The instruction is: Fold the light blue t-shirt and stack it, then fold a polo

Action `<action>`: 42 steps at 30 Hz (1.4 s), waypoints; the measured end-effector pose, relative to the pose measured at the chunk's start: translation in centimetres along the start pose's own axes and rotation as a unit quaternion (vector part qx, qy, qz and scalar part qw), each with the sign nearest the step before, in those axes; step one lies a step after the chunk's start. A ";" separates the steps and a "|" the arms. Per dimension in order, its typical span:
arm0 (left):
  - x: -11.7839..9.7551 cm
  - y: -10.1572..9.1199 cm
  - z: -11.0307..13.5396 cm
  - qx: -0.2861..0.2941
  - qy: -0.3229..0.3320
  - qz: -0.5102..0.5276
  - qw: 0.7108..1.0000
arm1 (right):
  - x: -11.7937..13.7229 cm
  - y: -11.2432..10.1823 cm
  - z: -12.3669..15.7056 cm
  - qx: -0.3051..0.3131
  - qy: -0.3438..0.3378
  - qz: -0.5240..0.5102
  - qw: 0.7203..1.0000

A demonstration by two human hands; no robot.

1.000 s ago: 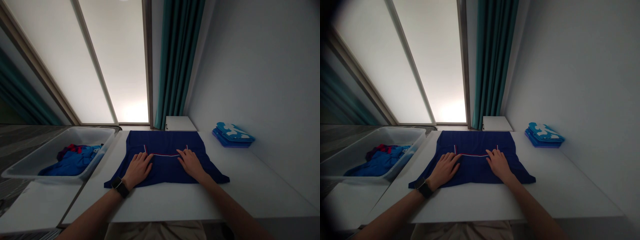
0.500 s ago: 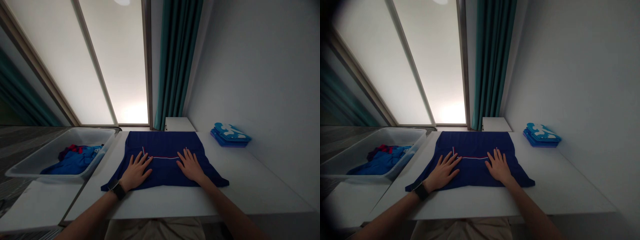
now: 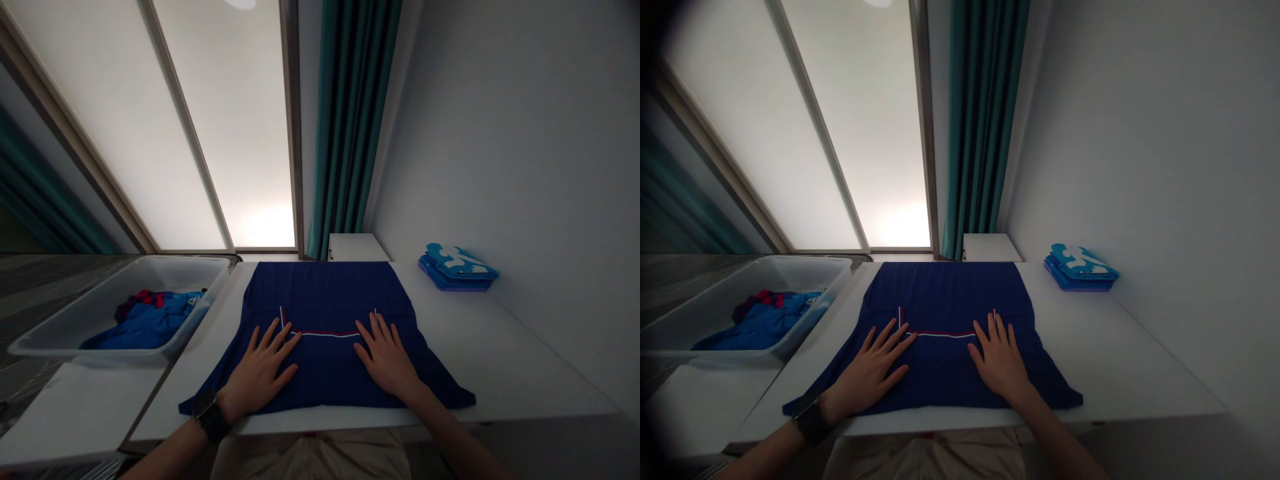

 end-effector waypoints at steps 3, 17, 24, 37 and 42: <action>-0.3 -0.1 0.4 -0.004 -0.007 -0.001 1.000 | 0.0 0.0 0.4 0.004 0.002 -0.003 1.000; 8.2 -0.3 -5.3 -0.038 -0.039 0.013 0.998 | -4.0 0.4 -7.9 0.004 0.002 0.034 0.999; 11.7 3.1 -5.0 -0.013 -0.050 0.008 0.999 | -5.9 3.4 -10.6 0.035 0.008 0.026 0.999; 10.2 2.1 -2.4 -0.008 -0.070 -0.019 0.997 | -5.3 3.3 -9.1 0.061 -0.006 0.018 0.998; 9.4 1.1 -2.5 0.005 -0.085 -0.027 0.996 | -5.3 3.3 -8.4 0.049 -0.001 0.022 0.999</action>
Point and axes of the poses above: each hand's wrist, its own z-axis away from the middle knuckle, its own y-axis out of the palm, x = y × z, the point moved 8 cm from there along -z, towards the middle knuckle, and after that the axes turned 15 degrees about -x, right-handed, at the moved point
